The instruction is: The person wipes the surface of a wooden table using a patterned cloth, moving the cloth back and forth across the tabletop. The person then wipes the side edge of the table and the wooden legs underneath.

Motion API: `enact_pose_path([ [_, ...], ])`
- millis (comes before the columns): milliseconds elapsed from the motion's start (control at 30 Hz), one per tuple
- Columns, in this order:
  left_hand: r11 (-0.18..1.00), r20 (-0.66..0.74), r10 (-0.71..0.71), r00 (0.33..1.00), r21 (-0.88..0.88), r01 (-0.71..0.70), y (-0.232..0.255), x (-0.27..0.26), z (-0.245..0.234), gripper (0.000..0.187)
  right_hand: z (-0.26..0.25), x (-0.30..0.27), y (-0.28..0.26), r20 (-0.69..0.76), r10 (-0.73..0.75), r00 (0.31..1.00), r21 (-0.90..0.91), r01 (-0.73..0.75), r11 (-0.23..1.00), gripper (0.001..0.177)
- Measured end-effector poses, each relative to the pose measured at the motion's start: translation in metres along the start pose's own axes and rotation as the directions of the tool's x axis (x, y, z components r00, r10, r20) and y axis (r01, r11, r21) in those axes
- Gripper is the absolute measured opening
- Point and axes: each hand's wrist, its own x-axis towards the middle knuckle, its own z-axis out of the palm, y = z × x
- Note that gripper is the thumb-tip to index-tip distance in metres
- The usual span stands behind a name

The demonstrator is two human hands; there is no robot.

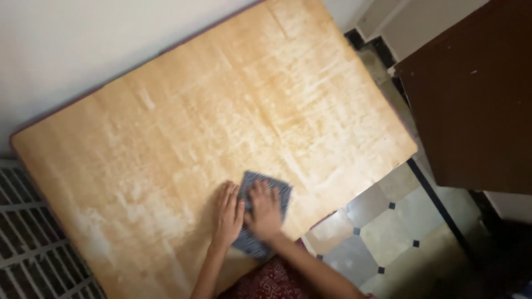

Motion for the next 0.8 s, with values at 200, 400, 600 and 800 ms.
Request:
enact_pose_path([
  [200, 0.999, 0.045, 0.027, 0.999, -0.029, -0.026, -0.019, -0.012, -0.036, 0.046, -0.032, 0.026, 0.167, -0.414, 0.21, 0.886, -0.068, -0.26, 0.963, 0.059],
  [400, 0.991, 0.073, 0.003, 0.997, -0.135, 0.007, -0.019, -0.033, -0.047, 0.046, -0.057, 0.03, 0.148, -0.284, 0.584, 0.761, -0.025, -0.615, 0.788, 0.086],
  [600, 0.999, 0.061, 0.021, 0.998, -0.04, -0.018, -0.047, -0.047, -0.049, 0.047, -0.025, -0.01, -0.079, 0.222, 0.364, 0.904, -0.106, -0.349, 0.931, 0.123],
  [800, 0.999, -0.054, 0.031, 0.998, -0.015, -0.032, -0.067, -0.049, -0.063, 0.045, 0.0, -0.013, -0.147, 0.332, -0.021, 0.943, -0.013, 0.027, 1.0, 0.115],
])
